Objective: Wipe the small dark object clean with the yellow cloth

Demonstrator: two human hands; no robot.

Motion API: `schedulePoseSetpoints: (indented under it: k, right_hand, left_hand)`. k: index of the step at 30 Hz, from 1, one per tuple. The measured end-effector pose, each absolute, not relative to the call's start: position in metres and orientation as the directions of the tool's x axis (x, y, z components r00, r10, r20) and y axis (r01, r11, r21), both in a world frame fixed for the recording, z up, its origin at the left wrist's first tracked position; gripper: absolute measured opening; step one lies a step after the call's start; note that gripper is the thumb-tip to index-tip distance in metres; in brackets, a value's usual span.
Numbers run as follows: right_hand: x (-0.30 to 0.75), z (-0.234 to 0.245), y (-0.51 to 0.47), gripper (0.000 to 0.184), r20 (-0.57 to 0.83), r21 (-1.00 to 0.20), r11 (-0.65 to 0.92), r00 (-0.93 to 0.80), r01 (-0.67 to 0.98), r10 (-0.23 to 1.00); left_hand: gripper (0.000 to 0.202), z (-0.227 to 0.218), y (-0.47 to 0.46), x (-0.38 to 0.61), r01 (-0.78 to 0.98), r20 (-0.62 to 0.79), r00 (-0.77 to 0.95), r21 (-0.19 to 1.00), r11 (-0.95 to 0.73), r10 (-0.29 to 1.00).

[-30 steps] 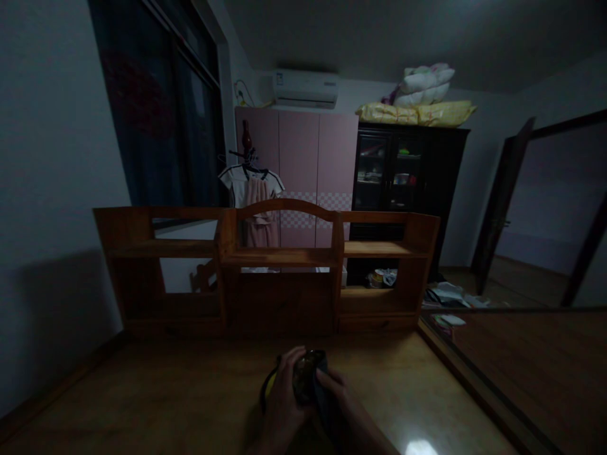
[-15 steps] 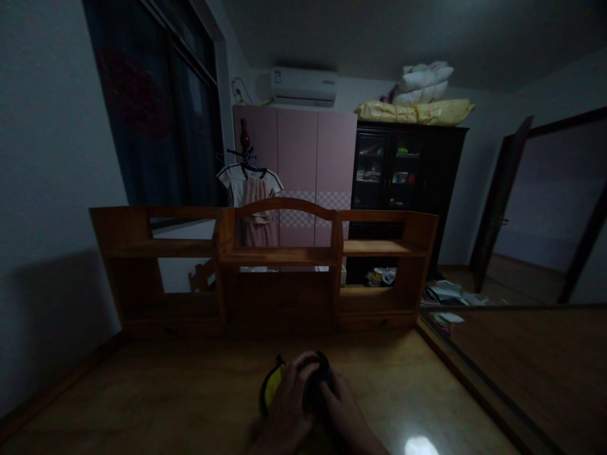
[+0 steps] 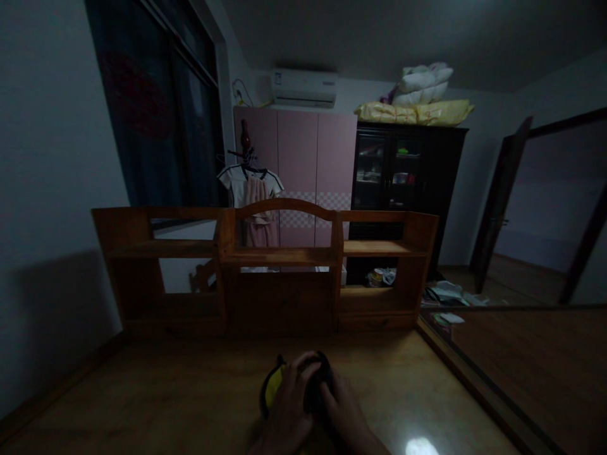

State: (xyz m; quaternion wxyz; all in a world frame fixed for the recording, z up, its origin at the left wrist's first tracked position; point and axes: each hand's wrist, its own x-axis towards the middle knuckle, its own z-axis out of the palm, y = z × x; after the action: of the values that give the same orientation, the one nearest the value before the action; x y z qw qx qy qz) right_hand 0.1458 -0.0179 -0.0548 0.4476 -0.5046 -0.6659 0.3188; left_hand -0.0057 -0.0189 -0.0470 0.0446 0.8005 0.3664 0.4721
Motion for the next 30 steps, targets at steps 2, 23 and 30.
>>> schedulePoseSetpoints:
  k: [2, 23, 30]
  right_hand:
    - [0.146, -0.053, -0.018, 0.041, 0.291, -0.857, 0.304, -0.098, 0.416, 0.952]
    - [0.152, -0.043, -0.02, 0.032, 0.348, -0.702, 0.383, -0.18, 0.6, 0.92]
    - [0.159, -0.037, -0.021, 0.035, 0.385, -0.682, 0.467, -0.267, 0.562, 0.883]
  left_hand:
    - [0.069, -0.047, -0.019, -0.006, 0.55, 0.722, 0.283, 0.417, -0.723, 0.632]
    - [0.073, -0.048, -0.019, -0.006, 0.545, 0.623, 0.305, 0.506, -0.668, 0.72]
    - [0.078, -0.048, -0.02, -0.008, 0.56, 0.656, 0.37, 0.407, -0.721, 0.658]
